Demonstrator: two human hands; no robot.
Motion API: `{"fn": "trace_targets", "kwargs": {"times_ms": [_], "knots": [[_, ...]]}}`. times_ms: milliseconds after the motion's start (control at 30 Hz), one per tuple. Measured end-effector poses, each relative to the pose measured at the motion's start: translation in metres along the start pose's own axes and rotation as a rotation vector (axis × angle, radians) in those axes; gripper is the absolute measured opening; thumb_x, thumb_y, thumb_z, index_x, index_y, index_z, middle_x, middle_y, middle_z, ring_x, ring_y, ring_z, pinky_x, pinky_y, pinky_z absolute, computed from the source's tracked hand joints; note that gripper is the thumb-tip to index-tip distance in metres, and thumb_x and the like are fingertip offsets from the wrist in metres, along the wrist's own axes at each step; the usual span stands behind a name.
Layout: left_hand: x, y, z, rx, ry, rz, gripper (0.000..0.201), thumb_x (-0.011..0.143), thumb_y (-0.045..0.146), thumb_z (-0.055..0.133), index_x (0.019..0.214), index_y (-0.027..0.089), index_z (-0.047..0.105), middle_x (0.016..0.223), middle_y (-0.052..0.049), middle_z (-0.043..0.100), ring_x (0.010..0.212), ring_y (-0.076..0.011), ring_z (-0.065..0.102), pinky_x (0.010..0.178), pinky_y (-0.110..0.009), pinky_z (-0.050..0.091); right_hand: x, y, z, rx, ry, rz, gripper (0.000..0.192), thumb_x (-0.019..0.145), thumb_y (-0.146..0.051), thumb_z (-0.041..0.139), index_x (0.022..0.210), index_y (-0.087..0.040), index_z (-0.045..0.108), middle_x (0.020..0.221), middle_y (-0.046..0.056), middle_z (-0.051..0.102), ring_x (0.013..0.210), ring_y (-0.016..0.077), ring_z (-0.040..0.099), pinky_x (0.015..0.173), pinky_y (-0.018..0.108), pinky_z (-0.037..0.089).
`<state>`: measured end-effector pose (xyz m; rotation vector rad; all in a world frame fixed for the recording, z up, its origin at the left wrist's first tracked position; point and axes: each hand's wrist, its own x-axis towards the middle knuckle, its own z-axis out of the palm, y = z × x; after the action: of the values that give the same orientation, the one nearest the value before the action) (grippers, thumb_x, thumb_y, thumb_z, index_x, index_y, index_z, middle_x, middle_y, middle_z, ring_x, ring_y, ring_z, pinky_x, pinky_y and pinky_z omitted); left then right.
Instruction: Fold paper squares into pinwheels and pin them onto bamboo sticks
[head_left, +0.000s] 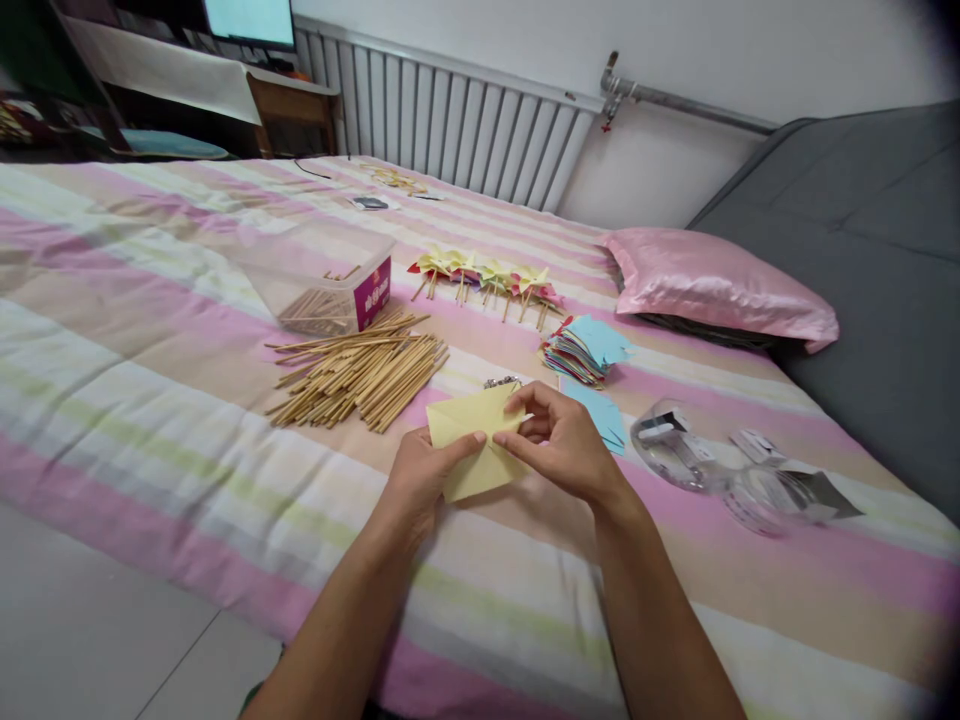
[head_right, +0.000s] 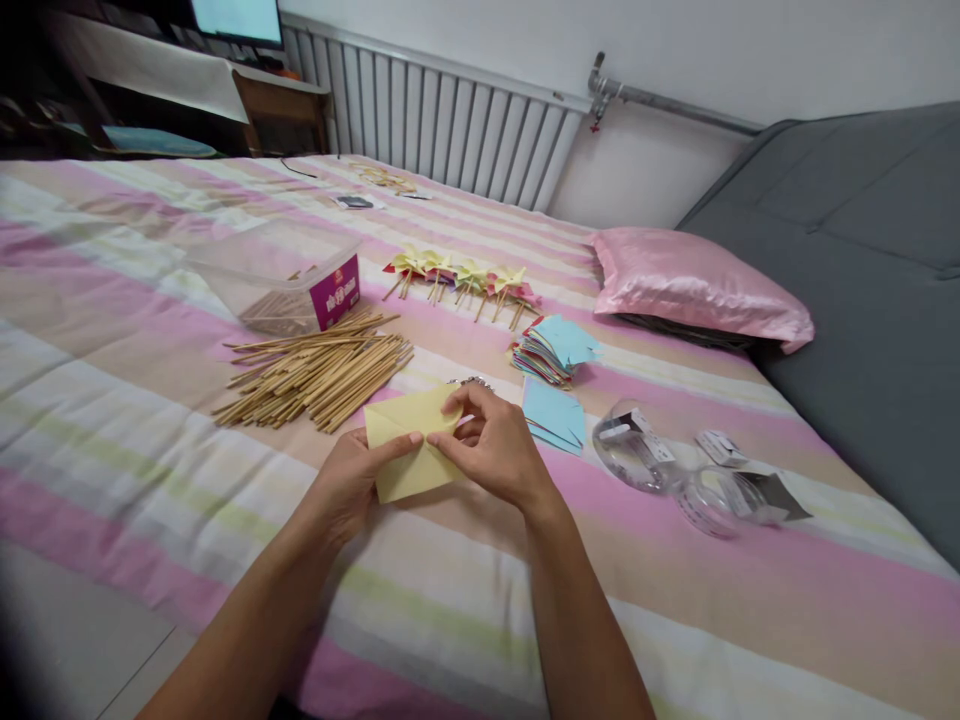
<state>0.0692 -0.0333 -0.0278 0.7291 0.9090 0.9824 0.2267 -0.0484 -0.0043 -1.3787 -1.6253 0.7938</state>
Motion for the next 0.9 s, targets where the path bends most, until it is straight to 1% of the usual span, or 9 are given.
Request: {"fn": "trace_targets", "kwargs": {"times_ms": [100,167,200,333,467,567,700,800,900], "knots": [[-0.001,0.0,0.003,-0.061,0.048,0.045,0.046,0.059,0.024,0.078,0.101,0.009,0.067,0.094,-0.013,0.073,0.071,-0.0189,0.065,0.063,-0.026,0.049,0.001,-0.001,0.008,0.136,0.071,0.024,0.059,0.069,-0.027,0.071,0.121,-0.025,0.042,0.093,0.003,0.063,0.062,0.0113,0.062,0.055,0.022,0.049],[-0.002,0.0,0.005,-0.098,0.056,0.059,0.045,0.06,0.024,0.078,0.101,0.01,0.068,0.098,-0.013,0.072,0.074,-0.0198,0.066,0.066,-0.027,0.05,0.002,-0.001,0.013,0.204,0.091,0.055,0.072,0.07,-0.028,0.071,0.131,-0.027,0.033,0.09,0.002,0.064,0.063,0.0128,0.064,0.057,0.024,0.051],[-0.002,0.0,0.005,-0.112,0.056,0.056,0.045,0.06,0.025,0.078,0.101,0.01,0.068,0.098,-0.013,0.072,0.075,-0.02,0.066,0.067,-0.027,0.05,0.002,-0.001,0.015,0.23,0.103,0.072,0.073,0.071,-0.029,0.071,0.133,-0.026,0.032,0.087,0.002,0.065,0.064,0.0135,0.064,0.058,0.024,0.051],[-0.002,0.0,0.005,-0.13,0.024,0.036,0.044,0.061,0.025,0.078,0.101,0.009,0.068,0.095,-0.013,0.073,0.076,-0.0198,0.066,0.066,-0.026,0.05,0.003,0.0,0.018,0.315,0.14,0.116,0.065,0.07,-0.03,0.071,0.126,-0.022,0.041,0.075,0.0,0.065,0.065,0.0147,0.064,0.06,0.024,0.05],[-0.004,0.0,0.005,-0.109,-0.019,0.026,0.044,0.062,0.024,0.078,0.102,0.009,0.068,0.088,-0.012,0.074,0.075,-0.0196,0.066,0.065,-0.025,0.05,0.002,-0.001,0.015,0.376,0.113,0.147,0.064,0.07,-0.03,0.072,0.125,-0.022,0.042,0.076,0.001,0.067,0.067,0.0163,0.065,0.06,0.026,0.05],[-0.005,0.003,0.004,-0.087,-0.053,-0.004,0.046,0.061,0.025,0.078,0.103,0.01,0.068,0.083,-0.01,0.074,0.069,-0.019,0.065,0.061,-0.025,0.049,0.002,-0.001,0.01,0.417,0.078,0.172,0.066,0.068,-0.03,0.073,0.125,-0.022,0.042,0.076,0.001,0.067,0.068,0.0174,0.065,0.061,0.027,0.05],[-0.006,0.009,-0.001,-0.06,-0.083,-0.053,0.033,0.065,0.033,0.075,0.09,0.011,0.071,0.073,-0.008,0.073,0.058,-0.0165,0.062,0.054,-0.024,0.045,0.002,0.0,0.001,0.432,0.021,0.222,0.067,0.066,-0.028,0.075,0.124,-0.021,0.043,0.074,0.0,0.065,0.068,0.0171,0.064,0.064,0.028,0.05],[-0.005,0.012,-0.005,-0.038,-0.094,-0.061,0.028,0.068,0.04,0.071,0.077,0.013,0.072,0.07,-0.007,0.072,0.057,-0.0166,0.061,0.052,-0.024,0.042,0.001,0.002,-0.005,0.416,-0.069,0.233,0.064,0.068,-0.027,0.073,0.125,-0.021,0.043,0.077,0.0,0.064,0.067,0.0148,0.062,0.063,0.027,0.048],[-0.005,0.013,-0.007,0.053,-0.138,-0.063,0.027,0.067,0.04,0.072,0.068,0.013,0.071,0.066,-0.007,0.07,0.057,-0.0173,0.061,0.052,-0.024,0.041,-0.001,0.003,-0.009,0.343,-0.155,0.197,0.059,0.072,-0.024,0.069,0.125,-0.022,0.044,0.066,-0.006,0.054,0.059,0.0101,0.055,0.057,0.022,0.043]]}}
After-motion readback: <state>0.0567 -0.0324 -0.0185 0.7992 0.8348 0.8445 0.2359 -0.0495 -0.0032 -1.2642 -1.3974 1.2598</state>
